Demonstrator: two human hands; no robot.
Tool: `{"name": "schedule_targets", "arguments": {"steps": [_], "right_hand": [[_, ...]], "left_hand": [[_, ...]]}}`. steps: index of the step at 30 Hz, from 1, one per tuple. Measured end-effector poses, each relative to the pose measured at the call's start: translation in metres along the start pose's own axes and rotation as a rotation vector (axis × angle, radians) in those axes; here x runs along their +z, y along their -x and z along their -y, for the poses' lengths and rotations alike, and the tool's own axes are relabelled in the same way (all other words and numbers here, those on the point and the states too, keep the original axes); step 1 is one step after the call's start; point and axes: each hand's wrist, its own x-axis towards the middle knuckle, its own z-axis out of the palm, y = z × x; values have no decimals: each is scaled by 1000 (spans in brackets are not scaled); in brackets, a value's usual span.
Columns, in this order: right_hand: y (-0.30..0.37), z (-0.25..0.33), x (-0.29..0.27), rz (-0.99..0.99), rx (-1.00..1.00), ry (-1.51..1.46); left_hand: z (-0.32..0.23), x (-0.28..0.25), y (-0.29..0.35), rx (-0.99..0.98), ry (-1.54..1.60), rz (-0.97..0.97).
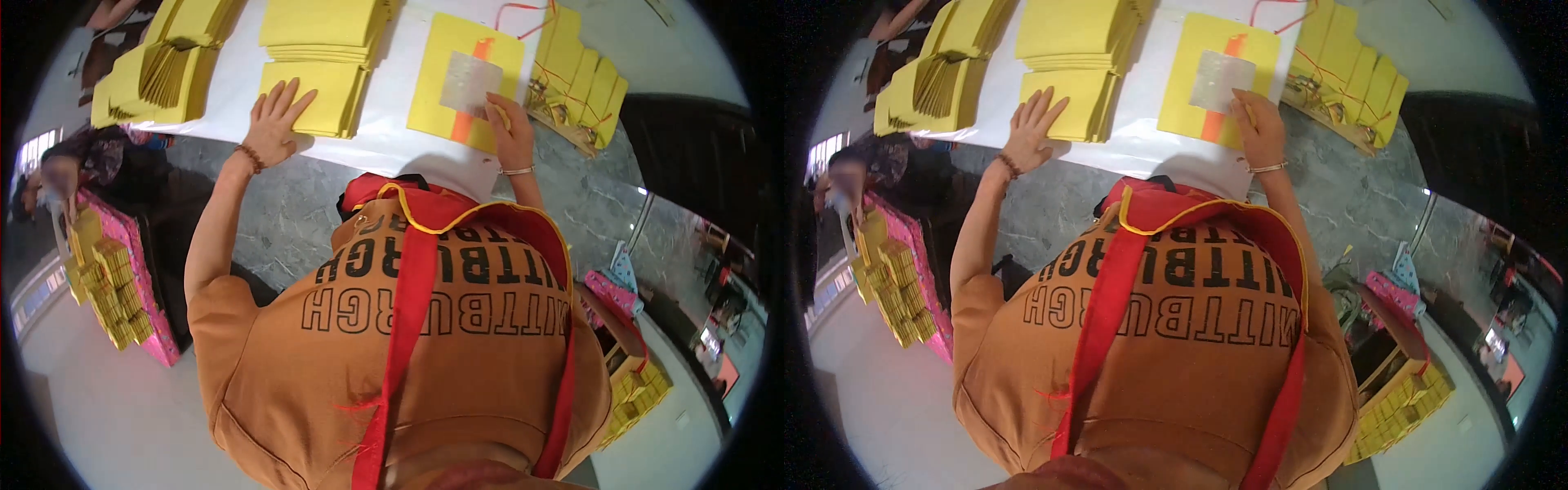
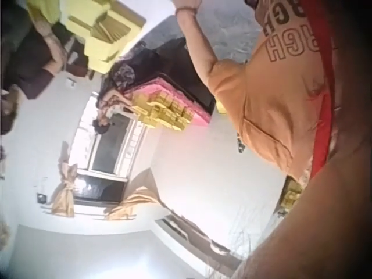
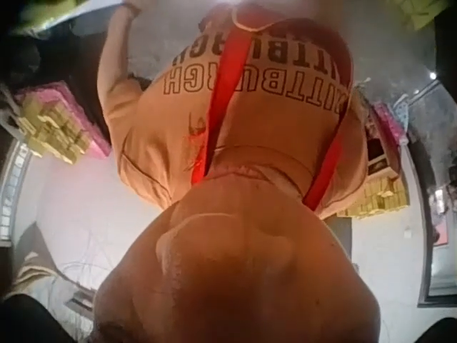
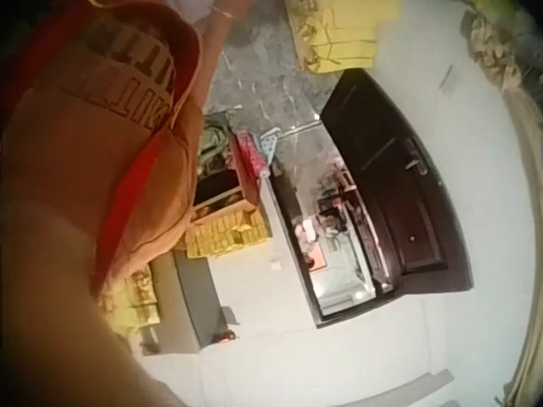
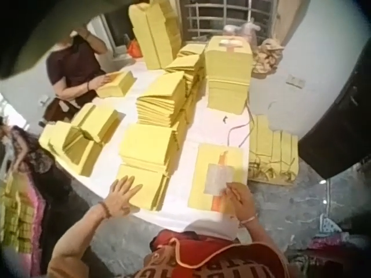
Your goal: Folding and stacking sheets of yellow joss paper into organized bundles.
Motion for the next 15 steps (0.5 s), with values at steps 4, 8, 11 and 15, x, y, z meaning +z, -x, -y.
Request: {"name": "schedule_targets", "arguments": {"steps": [4,8,11,15], "right_hand": [[7,-38,-11,67,-129,243],[22,-44,-8,78,-96,451],[24,-45,-1,52,-68,425],[25,-47,2,21,-47,401]], "left_hand": [[-7,-33,-14,10,33,117],[-44,-60,-36,132,13,15],[-93,-42,-62,359,391,-100],[-139,30,-104,476,408,-199]]}}
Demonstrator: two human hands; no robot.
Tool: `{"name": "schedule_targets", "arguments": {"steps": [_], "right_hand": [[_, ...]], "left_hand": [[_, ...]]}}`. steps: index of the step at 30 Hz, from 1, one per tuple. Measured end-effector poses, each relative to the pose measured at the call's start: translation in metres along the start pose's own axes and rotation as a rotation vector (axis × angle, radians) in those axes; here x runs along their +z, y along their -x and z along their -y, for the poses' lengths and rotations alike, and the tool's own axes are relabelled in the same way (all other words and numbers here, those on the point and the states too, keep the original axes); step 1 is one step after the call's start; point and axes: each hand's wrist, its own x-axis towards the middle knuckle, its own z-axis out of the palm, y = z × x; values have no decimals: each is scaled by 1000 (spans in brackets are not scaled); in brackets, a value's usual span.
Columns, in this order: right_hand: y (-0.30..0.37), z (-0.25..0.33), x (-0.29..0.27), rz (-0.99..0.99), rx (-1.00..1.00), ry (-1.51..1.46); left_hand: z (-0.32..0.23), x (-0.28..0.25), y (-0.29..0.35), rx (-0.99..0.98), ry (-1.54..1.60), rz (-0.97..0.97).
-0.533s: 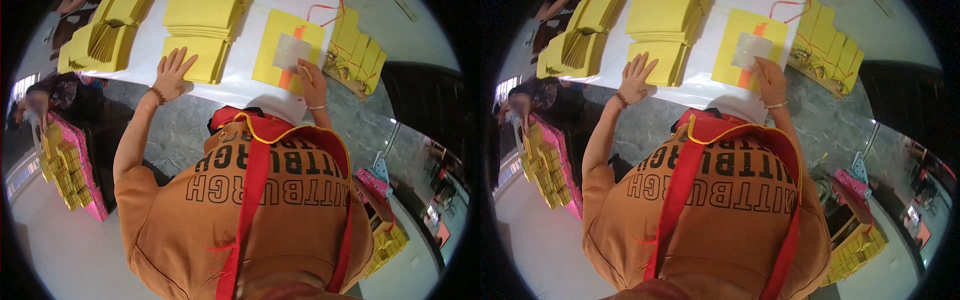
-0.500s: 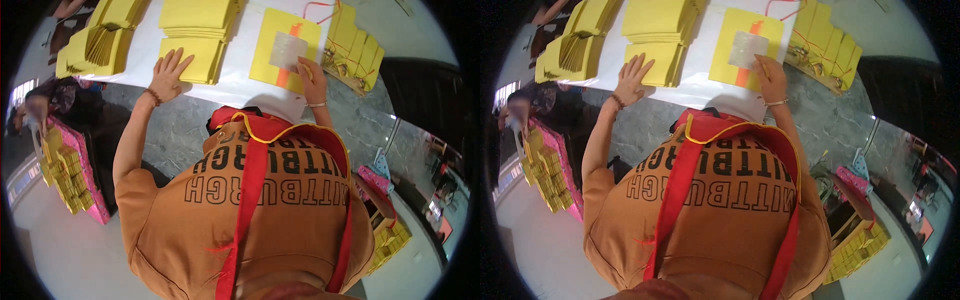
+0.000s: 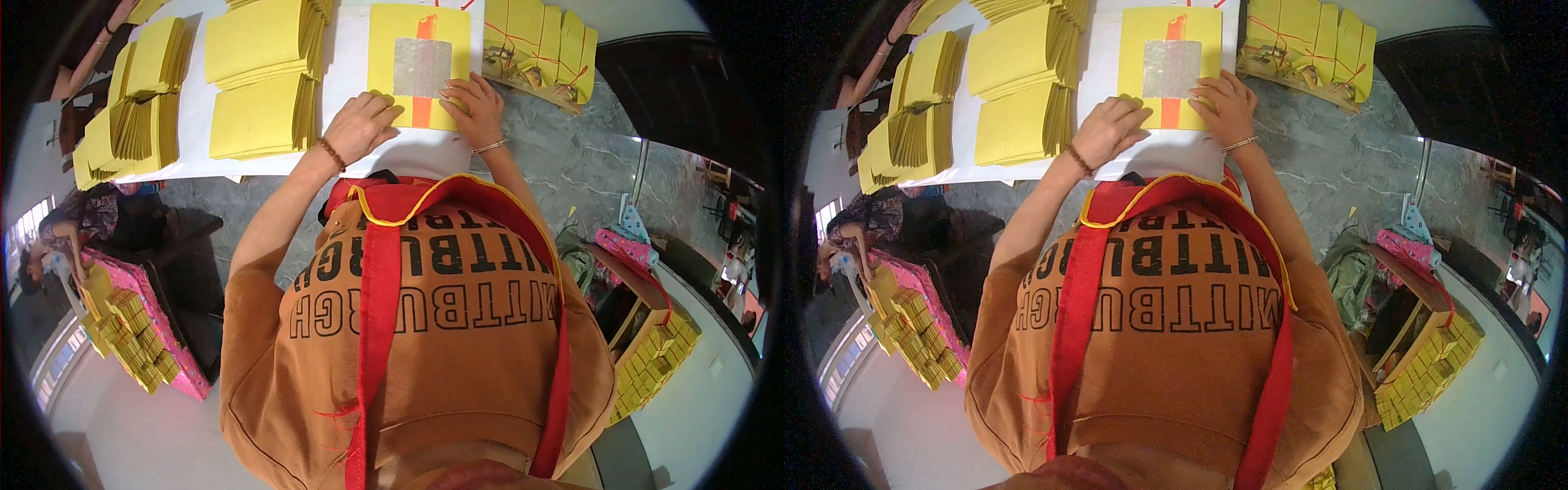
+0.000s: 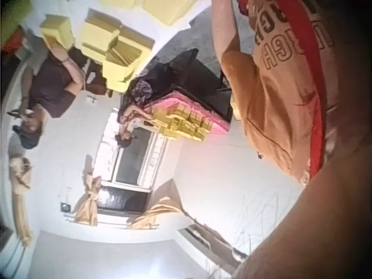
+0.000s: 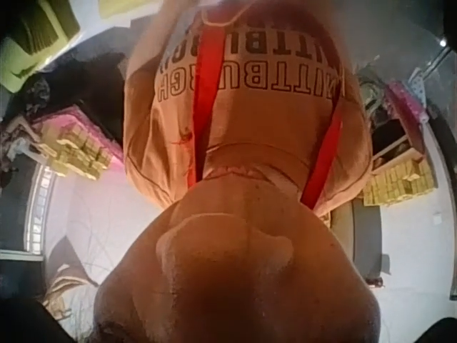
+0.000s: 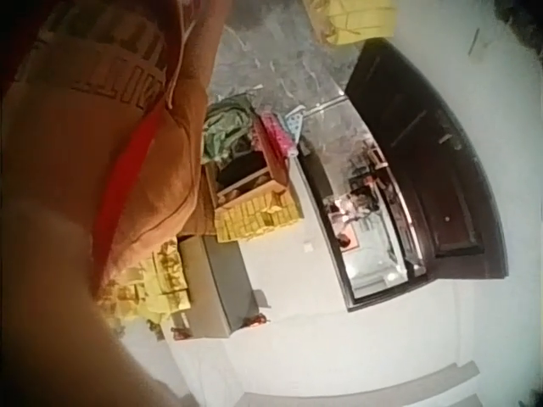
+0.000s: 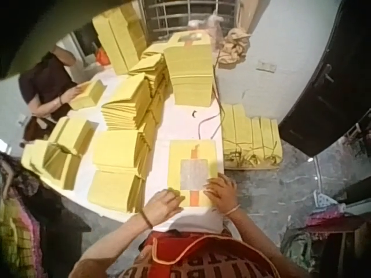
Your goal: Folding and stacking sheets of yellow joss paper into organized bundles.
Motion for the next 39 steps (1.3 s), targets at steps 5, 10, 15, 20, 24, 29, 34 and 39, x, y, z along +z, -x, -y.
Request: {"name": "schedule_targets", "arguments": {"steps": [5,10,15,20,24,29,34,39], "right_hand": [[-1,-11,6,-20,38,-190],[-4,-18,3,21,96,-513],[-5,-13,2,21,127,-548],[-3,-13,5,-6,154,-614],[-4,-14,6,-3,165,-615],[-4,-12,3,40,158,-594],[-3,-15,8,-30,125,-651],[-4,-18,8,0,136,-680]], "left_hand": [[12,12,-8,109,-169,-44],[24,11,-12,16,56,-19],[24,9,-17,-88,140,16],[21,7,-21,-159,120,24],[20,6,-21,-205,124,49],[20,2,-24,-293,179,90],[25,6,-23,-293,230,63],[23,4,-25,-387,336,74]]}}
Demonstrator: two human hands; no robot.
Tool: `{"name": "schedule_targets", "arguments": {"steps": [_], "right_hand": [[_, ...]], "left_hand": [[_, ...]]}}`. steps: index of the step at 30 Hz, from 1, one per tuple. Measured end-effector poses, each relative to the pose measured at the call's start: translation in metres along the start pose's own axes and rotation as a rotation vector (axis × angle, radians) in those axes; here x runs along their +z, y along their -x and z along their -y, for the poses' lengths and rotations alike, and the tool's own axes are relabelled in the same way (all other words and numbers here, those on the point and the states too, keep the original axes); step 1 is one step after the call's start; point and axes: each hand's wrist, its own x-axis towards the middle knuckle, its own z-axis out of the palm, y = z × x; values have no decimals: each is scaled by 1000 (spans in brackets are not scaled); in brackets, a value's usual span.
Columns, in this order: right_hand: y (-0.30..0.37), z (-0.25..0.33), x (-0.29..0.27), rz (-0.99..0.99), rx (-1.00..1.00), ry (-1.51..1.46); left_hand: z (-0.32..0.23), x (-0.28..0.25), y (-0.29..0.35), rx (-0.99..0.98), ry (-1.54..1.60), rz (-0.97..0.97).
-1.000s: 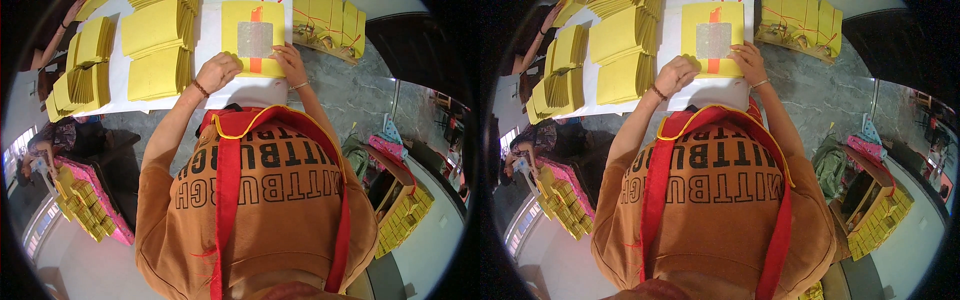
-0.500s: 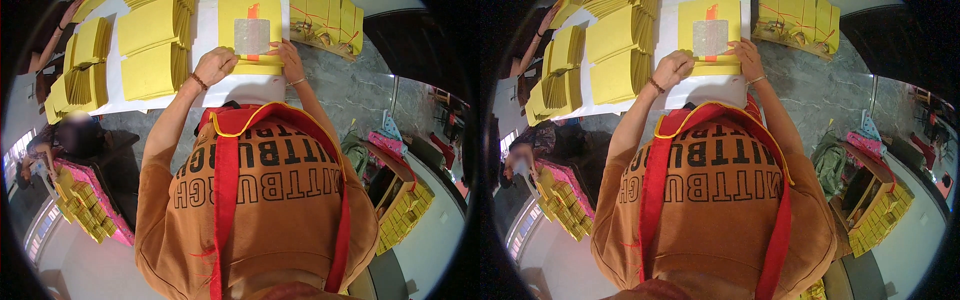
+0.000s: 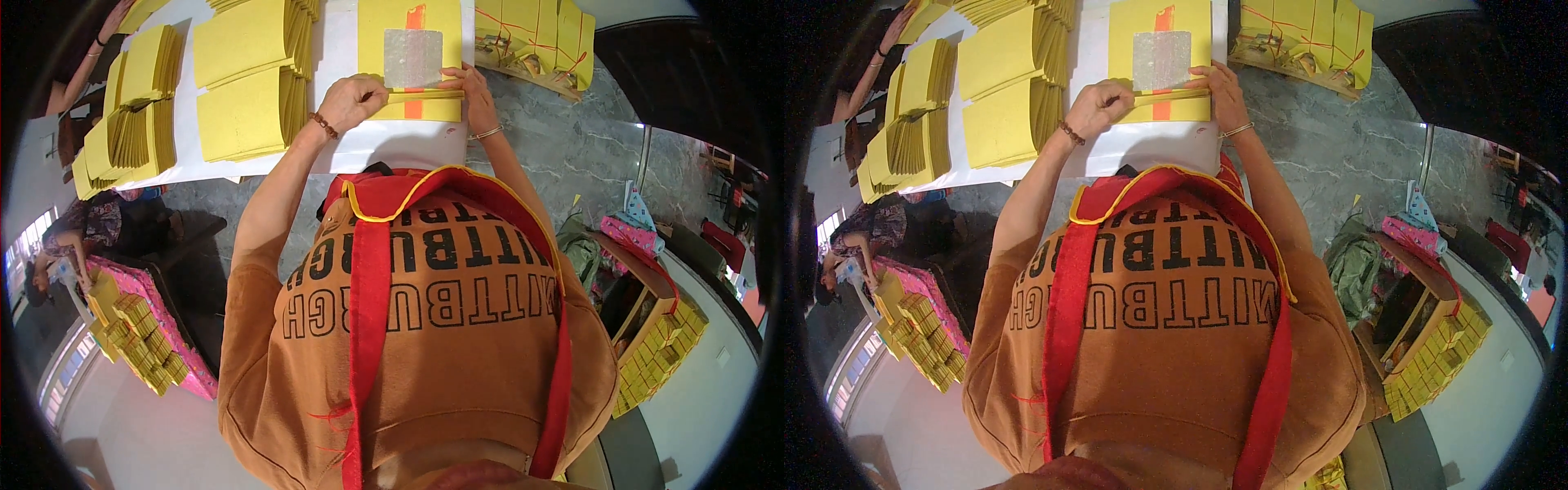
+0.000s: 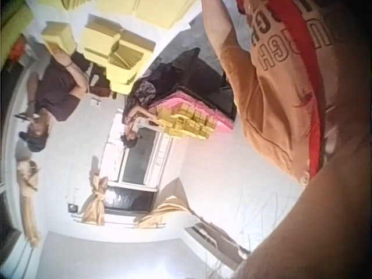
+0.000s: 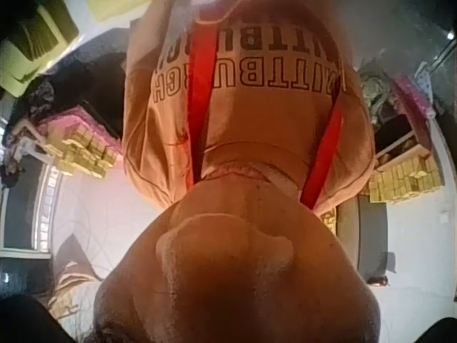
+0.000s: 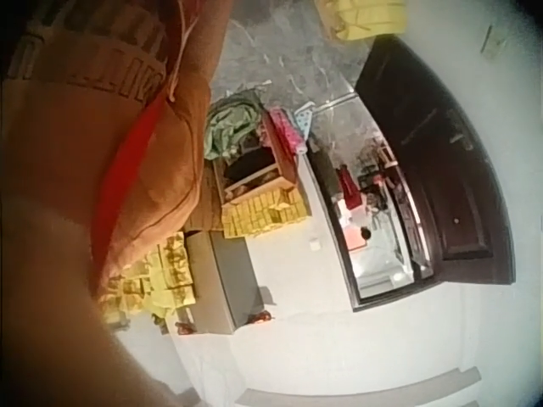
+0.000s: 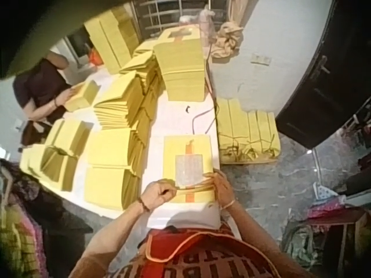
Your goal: Folding and stacking sheets of yellow joss paper into organized bundles.
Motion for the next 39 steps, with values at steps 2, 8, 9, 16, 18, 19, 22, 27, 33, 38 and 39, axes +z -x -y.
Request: {"name": "schedule_targets", "arguments": {"steps": [2,8,9,16,18,19,22,27,33,38,39], "right_hand": [[0,4,0,8,4,-9],[1,-13,-4,51,-71,-33],[3,-1,-4,63,-71,87],[3,-1,1,-13,58,-9],[1,3,-2,15,57,3],[0,4,-5,38,57,16],[-4,5,-16,103,-102,79],[7,36,-25,161,-303,560],[8,44,-24,355,13,288],[4,26,-6,146,437,22],[0,25,-2,67,409,-71]], "left_hand": [[-1,0,0,-17,17,6],[0,0,-3,-198,180,12],[0,-1,-2,-199,179,6],[2,3,14,30,197,-97],[4,12,10,-146,329,-295],[15,11,6,88,23,-331],[19,11,4,175,-64,-317],[12,1,31,323,-208,-130],[-5,3,27,-107,-87,-198],[0,12,-4,-289,-42,-349],[4,13,-11,-313,-91,-356]]}}
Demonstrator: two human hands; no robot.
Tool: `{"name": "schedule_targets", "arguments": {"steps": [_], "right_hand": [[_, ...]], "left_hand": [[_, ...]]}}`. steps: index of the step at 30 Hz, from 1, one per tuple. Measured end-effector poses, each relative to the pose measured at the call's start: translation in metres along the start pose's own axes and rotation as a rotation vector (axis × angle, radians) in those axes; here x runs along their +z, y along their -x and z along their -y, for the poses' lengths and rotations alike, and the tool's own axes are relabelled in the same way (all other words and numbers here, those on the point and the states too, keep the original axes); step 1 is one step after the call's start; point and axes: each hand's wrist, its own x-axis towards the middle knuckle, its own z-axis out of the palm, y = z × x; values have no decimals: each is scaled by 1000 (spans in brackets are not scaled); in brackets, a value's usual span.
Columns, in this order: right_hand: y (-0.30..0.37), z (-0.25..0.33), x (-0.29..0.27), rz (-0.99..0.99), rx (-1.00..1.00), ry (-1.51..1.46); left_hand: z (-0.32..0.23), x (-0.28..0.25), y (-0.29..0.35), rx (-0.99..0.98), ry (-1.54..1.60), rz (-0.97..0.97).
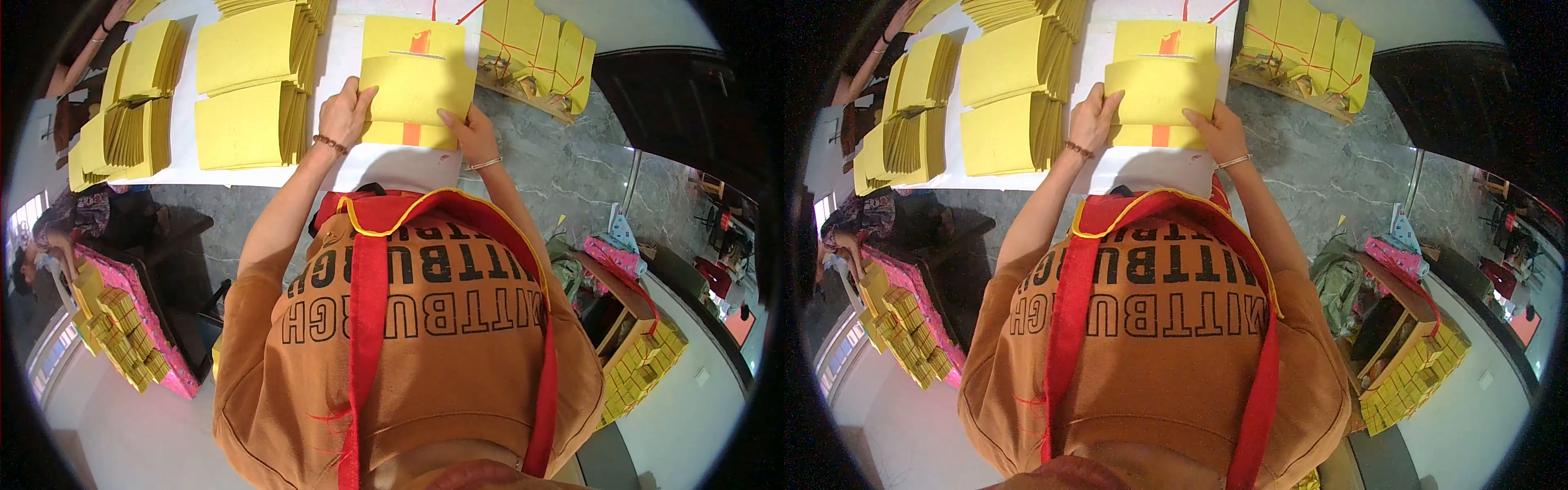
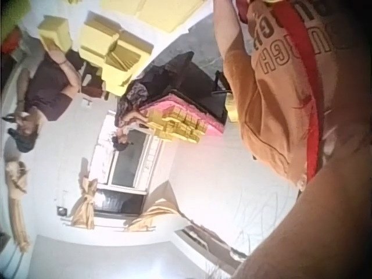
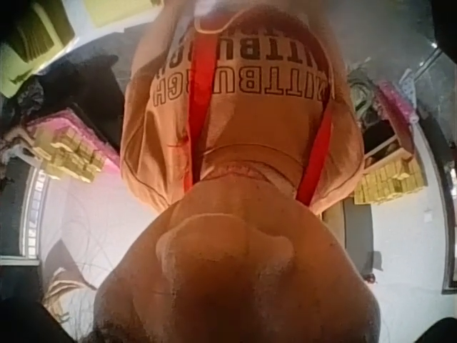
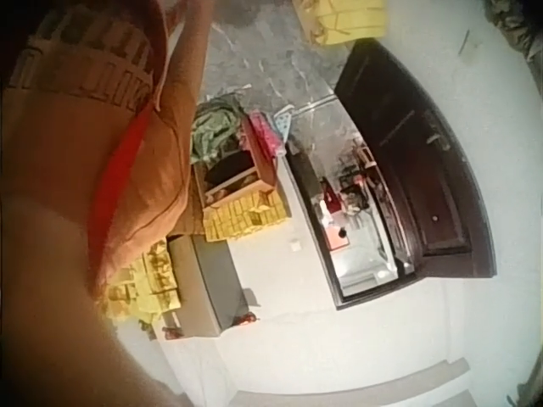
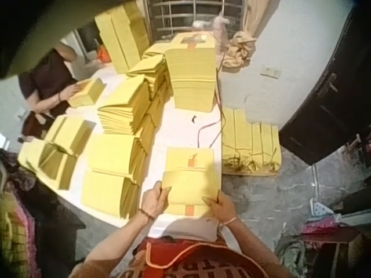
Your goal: Folding and stacking sheets of yellow joss paper into organized bundles.
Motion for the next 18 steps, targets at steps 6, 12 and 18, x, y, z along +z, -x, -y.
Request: {"name": "schedule_targets", "arguments": {"steps": [6,12,18], "right_hand": [[-9,2,10,-212,-64,-122],[-10,16,14,-285,-63,127],[-15,5,17,-335,-67,150]], "left_hand": [[-4,10,-11,-101,-92,-24],[-3,13,-18,-209,-86,-36],[-1,13,-23,-217,-77,-48]]}}
